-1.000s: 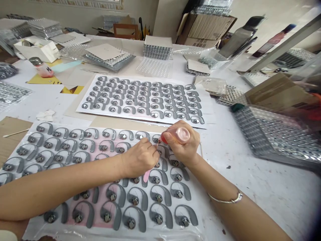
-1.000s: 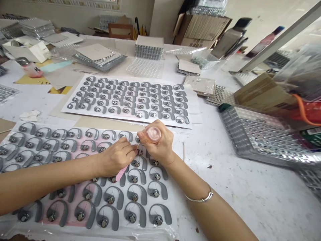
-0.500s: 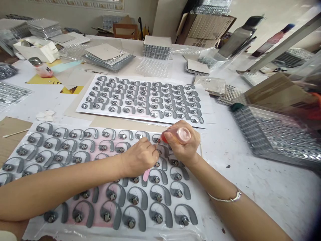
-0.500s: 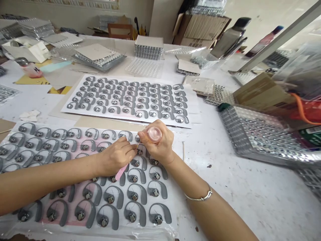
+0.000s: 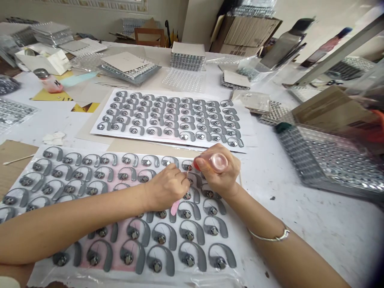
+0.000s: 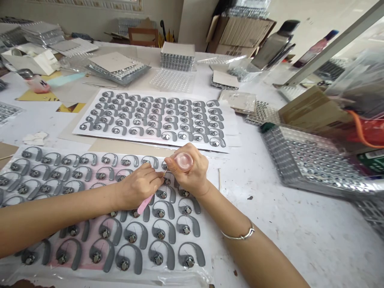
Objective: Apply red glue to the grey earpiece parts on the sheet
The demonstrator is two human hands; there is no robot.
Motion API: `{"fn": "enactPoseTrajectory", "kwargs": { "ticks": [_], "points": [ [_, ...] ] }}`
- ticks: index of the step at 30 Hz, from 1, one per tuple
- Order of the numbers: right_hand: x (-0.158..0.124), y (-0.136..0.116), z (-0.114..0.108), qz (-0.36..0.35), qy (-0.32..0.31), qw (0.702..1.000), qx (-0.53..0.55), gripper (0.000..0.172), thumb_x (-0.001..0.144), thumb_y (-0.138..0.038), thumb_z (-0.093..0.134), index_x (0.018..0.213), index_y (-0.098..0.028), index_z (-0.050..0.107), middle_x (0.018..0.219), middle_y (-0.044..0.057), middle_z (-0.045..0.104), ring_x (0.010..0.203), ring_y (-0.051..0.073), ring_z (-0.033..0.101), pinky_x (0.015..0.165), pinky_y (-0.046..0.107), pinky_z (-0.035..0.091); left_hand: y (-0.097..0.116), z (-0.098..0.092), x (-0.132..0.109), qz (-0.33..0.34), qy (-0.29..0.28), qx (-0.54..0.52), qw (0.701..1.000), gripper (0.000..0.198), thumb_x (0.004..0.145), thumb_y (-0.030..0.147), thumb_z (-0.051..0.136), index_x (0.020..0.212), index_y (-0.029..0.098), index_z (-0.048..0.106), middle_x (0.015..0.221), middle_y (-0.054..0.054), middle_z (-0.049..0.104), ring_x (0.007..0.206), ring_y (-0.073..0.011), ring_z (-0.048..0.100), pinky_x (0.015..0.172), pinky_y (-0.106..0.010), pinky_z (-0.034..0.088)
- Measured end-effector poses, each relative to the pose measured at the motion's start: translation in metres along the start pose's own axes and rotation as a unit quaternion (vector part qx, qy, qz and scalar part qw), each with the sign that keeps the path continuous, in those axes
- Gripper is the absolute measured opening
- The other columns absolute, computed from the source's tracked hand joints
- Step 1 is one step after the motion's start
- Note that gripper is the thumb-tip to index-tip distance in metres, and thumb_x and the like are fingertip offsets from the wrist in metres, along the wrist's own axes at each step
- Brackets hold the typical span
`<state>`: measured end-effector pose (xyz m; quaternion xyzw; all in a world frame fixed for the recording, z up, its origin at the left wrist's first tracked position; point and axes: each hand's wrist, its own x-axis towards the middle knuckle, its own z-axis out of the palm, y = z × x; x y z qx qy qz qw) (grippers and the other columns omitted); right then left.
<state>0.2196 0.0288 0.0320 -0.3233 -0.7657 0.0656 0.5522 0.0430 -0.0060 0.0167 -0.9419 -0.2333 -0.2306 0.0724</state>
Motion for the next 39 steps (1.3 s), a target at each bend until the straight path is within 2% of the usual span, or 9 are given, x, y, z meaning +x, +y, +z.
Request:
{"fn": "enactPoseTrajectory", "kwargs": {
  "ticks": [11,22,24,27,30,32,35,39],
  "points": [
    [-0.002,0.001,-0.002,0.006,-0.009,1.0,0.011,0.013,0.077,-0.016,0.067,0.077,-0.02,0.055,0.066,-0.001,0.058,0.058,0.011,0.053,0.054,0.027,0.045,-0.002,-0.001,0.001,-0.01,0.025,-0.011,1.0,0.022,0.085,0.005,0.043,0.068,0.012,0.055,0.062,-0.006,0.058,0.059,-0.0176,0.053,0.06,-0.031,0.041],
    [-0.002,0.001,-0.002,0.012,-0.013,1.0,0.011,0.014,0.076,-0.016,0.067,0.076,-0.02,0.054,0.065,-0.001,0.057,0.057,0.011,0.053,0.054,0.027,0.045,-0.004,0.004,-0.001,-0.03,0.023,-0.04,0.998,0.019,0.08,0.004,0.044,0.066,0.012,0.053,0.06,-0.006,0.057,0.059,-0.0173,0.055,0.062,-0.031,0.043],
    [0.0,0.002,-0.004,0.012,0.002,1.0,0.016,0.013,0.076,-0.016,0.067,0.076,-0.019,0.055,0.065,-0.001,0.057,0.056,0.011,0.053,0.053,0.027,0.045,-0.006,0.004,-0.001,-0.042,0.01,-0.061,0.997,0.019,0.081,0.005,0.045,0.065,0.013,0.053,0.061,-0.006,0.057,0.059,-0.0168,0.055,0.063,-0.031,0.043],
    [0.002,0.003,-0.01,0.015,0.058,0.998,0.033,0.01,0.078,-0.021,0.066,0.077,-0.018,0.057,0.065,0.0,0.058,0.056,0.012,0.054,0.053,0.027,0.044,-0.009,0.003,-0.001,-0.064,-0.019,-0.107,0.992,0.016,0.081,0.006,0.046,0.069,0.013,0.055,0.065,-0.007,0.059,0.065,-0.0178,0.058,0.068,-0.033,0.045],
    [-0.002,0.002,-0.018,0.064,0.117,0.991,0.017,0.014,0.08,-0.031,0.065,0.081,-0.018,0.06,0.073,0.002,0.061,0.066,0.015,0.059,0.064,0.032,0.049,-0.013,0.0,0.0,-0.077,-0.027,-0.148,0.986,0.013,0.08,0.007,0.047,0.075,0.013,0.057,0.068,-0.007,0.062,0.068,-0.0184,0.06,0.071,-0.033,0.046],
    [-0.008,0.0,-0.023,0.106,0.137,0.985,0.006,0.022,0.079,-0.036,0.066,0.092,-0.018,0.06,0.078,0.003,0.063,0.071,0.017,0.061,0.071,0.035,0.051,-0.014,-0.002,0.0,-0.081,-0.023,-0.167,0.982,0.014,0.079,0.007,0.046,0.076,0.014,0.058,0.07,-0.007,0.064,0.069,-0.0179,0.061,0.072,-0.033,0.047],
    [-0.021,-0.003,-0.026,0.132,0.129,0.983,0.012,0.035,0.076,-0.034,0.069,0.105,-0.019,0.057,0.083,0.003,0.063,0.075,0.018,0.062,0.072,0.035,0.052,-0.015,-0.002,0.0,-0.081,-0.013,-0.177,0.981,0.015,0.078,0.007,0.045,0.076,0.014,0.058,0.072,-0.007,0.066,0.069,-0.0173,0.062,0.073,-0.032,0.048],
    [-0.032,-0.003,-0.026,0.115,0.094,0.989,-0.007,0.028,0.073,-0.026,0.071,0.098,-0.018,0.061,0.085,0.005,0.062,0.075,0.017,0.061,0.069,0.034,0.051,-0.014,-0.002,-0.001,-0.066,0.01,-0.166,0.984,0.015,0.079,0.006,0.045,0.077,0.013,0.058,0.074,-0.007,0.068,0.072,-0.0179,0.065,0.073,-0.032,0.049]
  ]
}}
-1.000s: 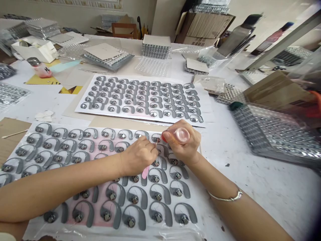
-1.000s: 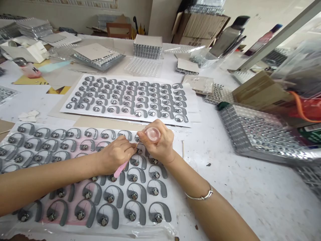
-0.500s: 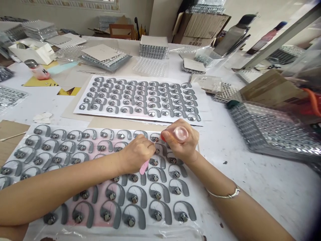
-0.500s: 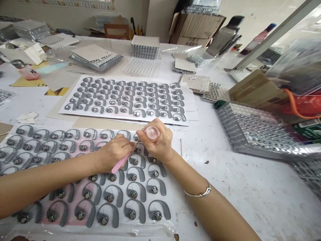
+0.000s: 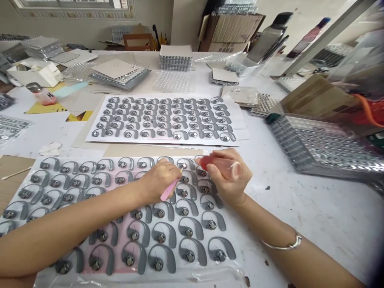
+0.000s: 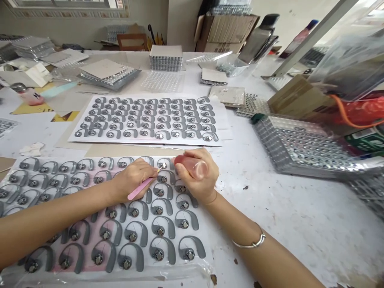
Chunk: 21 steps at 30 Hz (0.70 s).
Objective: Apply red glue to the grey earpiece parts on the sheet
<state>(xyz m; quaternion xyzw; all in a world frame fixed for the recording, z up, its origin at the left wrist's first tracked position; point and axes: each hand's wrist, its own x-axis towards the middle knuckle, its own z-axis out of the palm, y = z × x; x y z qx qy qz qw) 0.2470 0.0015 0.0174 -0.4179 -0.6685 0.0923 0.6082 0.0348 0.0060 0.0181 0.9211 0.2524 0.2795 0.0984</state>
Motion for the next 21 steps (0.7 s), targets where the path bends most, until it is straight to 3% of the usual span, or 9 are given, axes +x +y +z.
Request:
{"fn": "enactPoseTrajectory", "kwargs": {
  "ticks": [8,21],
  "points": [
    [-0.0016,-0.0011,0.0021,-0.022,-0.027,0.999,0.0,0.016,0.075,-0.021,0.069,0.089,-0.018,0.062,0.073,0.002,0.062,0.064,0.015,0.058,0.06,0.031,0.05,0.001,0.0011,0.0003,0.016,0.026,0.006,1.0,0.014,0.081,0.006,0.045,0.078,0.013,0.057,0.074,-0.007,0.068,0.071,-0.0174,0.065,0.071,-0.031,0.049],
    [0.0002,-0.0033,0.0054,-0.058,-0.034,0.998,-0.02,0.014,0.075,-0.019,0.068,0.087,-0.018,0.061,0.073,0.003,0.062,0.065,0.015,0.058,0.058,0.03,0.049,0.0023,-0.0019,-0.0001,-0.02,-0.026,0.007,0.999,0.016,0.083,0.009,0.043,0.079,0.014,0.057,0.071,-0.007,0.064,0.073,-0.0177,0.063,0.073,-0.032,0.047]
  ]
}}
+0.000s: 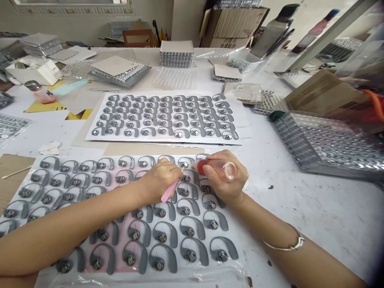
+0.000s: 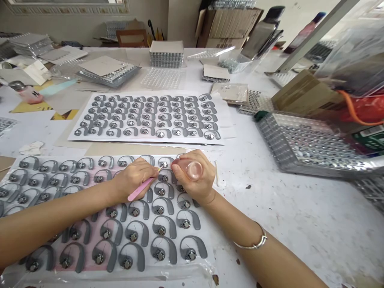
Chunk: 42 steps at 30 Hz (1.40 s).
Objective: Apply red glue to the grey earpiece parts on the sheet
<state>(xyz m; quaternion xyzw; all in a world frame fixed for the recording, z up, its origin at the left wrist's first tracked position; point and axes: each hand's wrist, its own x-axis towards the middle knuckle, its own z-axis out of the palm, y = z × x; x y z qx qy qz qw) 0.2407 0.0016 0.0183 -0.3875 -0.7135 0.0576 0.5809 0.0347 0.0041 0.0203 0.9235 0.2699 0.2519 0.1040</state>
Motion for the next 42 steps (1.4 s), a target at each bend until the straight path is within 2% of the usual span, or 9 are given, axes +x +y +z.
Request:
{"fn": "enactPoseTrajectory", "kwargs": {
  "ticks": [5,19,29,37,42],
  "points": [
    [-0.0007,-0.0001,-0.0007,-0.018,-0.006,1.0,-0.001,0.018,0.073,-0.018,0.07,0.089,-0.018,0.061,0.074,0.003,0.062,0.066,0.016,0.058,0.058,0.03,0.049,-0.0005,0.001,-0.0004,0.003,0.007,-0.004,1.0,0.015,0.083,0.008,0.043,0.079,0.013,0.057,0.071,-0.007,0.064,0.073,-0.0176,0.063,0.073,-0.032,0.047],
    [-0.0029,0.0013,0.0002,-0.014,-0.009,1.0,-0.023,0.016,0.075,-0.024,0.069,0.088,-0.019,0.06,0.074,0.004,0.063,0.065,0.017,0.058,0.056,0.032,0.049,-0.0001,0.0009,-0.0005,0.007,0.001,-0.001,1.0,0.014,0.082,0.008,0.044,0.077,0.014,0.056,0.07,-0.006,0.064,0.07,-0.0175,0.062,0.073,-0.032,0.046],
    [-0.0034,0.0027,0.0016,-0.017,-0.014,1.0,-0.001,0.021,0.073,-0.019,0.072,0.091,-0.018,0.061,0.077,0.003,0.062,0.068,0.015,0.059,0.058,0.03,0.051,-0.0023,0.0043,-0.0019,0.009,0.012,-0.005,1.0,0.013,0.081,0.008,0.046,0.078,0.013,0.057,0.071,-0.006,0.065,0.071,-0.018,0.062,0.074,-0.032,0.047],
    [-0.0005,-0.0002,0.0006,-0.025,-0.023,0.999,-0.015,0.018,0.075,-0.021,0.071,0.09,-0.019,0.06,0.074,0.003,0.063,0.066,0.016,0.059,0.056,0.031,0.051,-0.001,0.0004,0.0015,0.01,0.02,-0.022,0.999,0.015,0.078,0.006,0.045,0.078,0.012,0.059,0.071,-0.007,0.067,0.069,-0.0178,0.064,0.074,-0.032,0.048],
    [0.001,-0.0031,-0.0003,-0.05,-0.03,0.998,-0.012,0.019,0.074,-0.019,0.071,0.089,-0.019,0.059,0.074,0.002,0.064,0.065,0.016,0.059,0.054,0.031,0.051,-0.0008,-0.0051,0.0031,-0.016,0.001,-0.049,0.999,0.016,0.08,0.008,0.045,0.08,0.013,0.06,0.076,-0.007,0.069,0.074,-0.0187,0.066,0.076,-0.033,0.048]
  ]
}}
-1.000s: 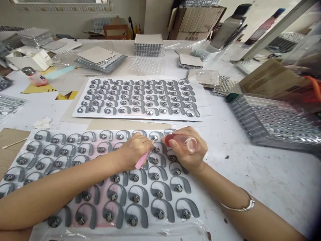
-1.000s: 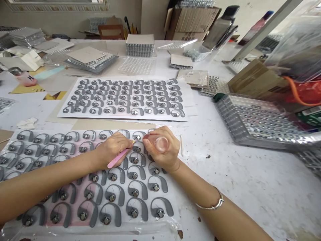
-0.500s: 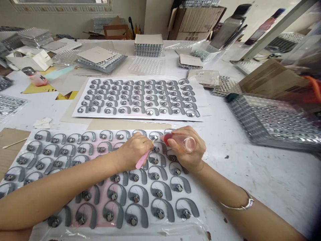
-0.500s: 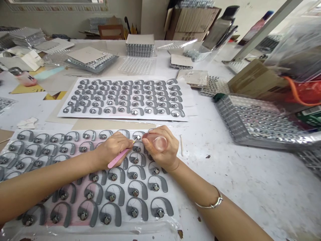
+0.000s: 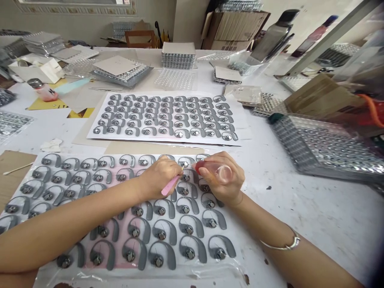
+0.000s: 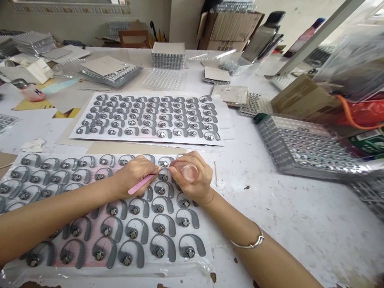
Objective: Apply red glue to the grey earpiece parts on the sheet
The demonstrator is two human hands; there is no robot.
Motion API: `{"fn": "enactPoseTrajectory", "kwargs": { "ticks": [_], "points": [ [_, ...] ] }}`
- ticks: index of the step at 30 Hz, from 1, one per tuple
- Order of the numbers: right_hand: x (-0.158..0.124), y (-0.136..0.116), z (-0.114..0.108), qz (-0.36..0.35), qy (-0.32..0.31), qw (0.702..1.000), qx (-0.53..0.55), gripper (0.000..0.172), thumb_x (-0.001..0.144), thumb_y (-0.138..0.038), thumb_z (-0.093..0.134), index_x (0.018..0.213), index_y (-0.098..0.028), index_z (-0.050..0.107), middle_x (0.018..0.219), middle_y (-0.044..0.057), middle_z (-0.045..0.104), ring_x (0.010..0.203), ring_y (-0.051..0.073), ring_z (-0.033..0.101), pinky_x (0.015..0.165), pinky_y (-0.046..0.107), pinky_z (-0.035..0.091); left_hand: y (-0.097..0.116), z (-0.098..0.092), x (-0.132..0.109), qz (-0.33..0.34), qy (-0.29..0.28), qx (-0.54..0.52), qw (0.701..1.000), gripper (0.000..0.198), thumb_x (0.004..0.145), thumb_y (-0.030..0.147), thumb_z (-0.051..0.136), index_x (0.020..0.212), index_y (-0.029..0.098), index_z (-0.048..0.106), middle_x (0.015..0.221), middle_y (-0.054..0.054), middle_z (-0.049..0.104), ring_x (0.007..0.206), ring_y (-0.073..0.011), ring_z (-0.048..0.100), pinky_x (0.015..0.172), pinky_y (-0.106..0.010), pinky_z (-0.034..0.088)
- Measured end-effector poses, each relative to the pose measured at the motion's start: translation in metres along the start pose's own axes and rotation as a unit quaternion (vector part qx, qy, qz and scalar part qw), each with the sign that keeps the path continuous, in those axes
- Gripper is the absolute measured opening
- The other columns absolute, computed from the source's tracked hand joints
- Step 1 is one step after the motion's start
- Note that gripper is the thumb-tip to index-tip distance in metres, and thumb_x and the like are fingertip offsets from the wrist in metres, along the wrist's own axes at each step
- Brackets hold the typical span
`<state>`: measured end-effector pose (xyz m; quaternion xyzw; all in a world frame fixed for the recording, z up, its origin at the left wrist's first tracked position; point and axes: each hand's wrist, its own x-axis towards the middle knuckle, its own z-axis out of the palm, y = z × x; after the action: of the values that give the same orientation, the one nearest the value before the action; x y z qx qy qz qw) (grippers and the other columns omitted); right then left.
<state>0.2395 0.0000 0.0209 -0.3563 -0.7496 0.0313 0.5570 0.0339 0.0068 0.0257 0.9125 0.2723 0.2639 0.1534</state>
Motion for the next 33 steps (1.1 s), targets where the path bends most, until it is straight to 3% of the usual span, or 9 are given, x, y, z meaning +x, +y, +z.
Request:
{"fn": "enactPoseTrajectory", "kwargs": {
  "ticks": [14,33],
  "points": [
    [-0.001,-0.001,0.0,0.006,-0.005,1.0,-0.001,0.017,0.075,-0.02,0.07,0.089,-0.019,0.06,0.071,0.002,0.065,0.064,0.017,0.059,0.053,0.032,0.05,-0.002,-0.012,0.006,-0.064,-0.029,-0.065,0.995,0.015,0.083,0.013,0.048,0.081,0.015,0.062,0.074,-0.005,0.067,0.07,-0.0167,0.063,0.073,-0.029,0.047],
    [0.001,-0.006,0.0,-0.001,-0.019,0.999,0.031,0.018,0.075,-0.016,0.069,0.09,-0.02,0.06,0.072,0.001,0.065,0.063,0.016,0.058,0.053,0.031,0.049,-0.006,-0.017,0.011,-0.143,-0.011,-0.155,0.977,0.009,0.078,0.014,0.06,0.076,0.013,0.069,0.07,-0.004,0.069,0.064,-0.014,0.063,0.061,-0.023,0.048]
  ]
}}
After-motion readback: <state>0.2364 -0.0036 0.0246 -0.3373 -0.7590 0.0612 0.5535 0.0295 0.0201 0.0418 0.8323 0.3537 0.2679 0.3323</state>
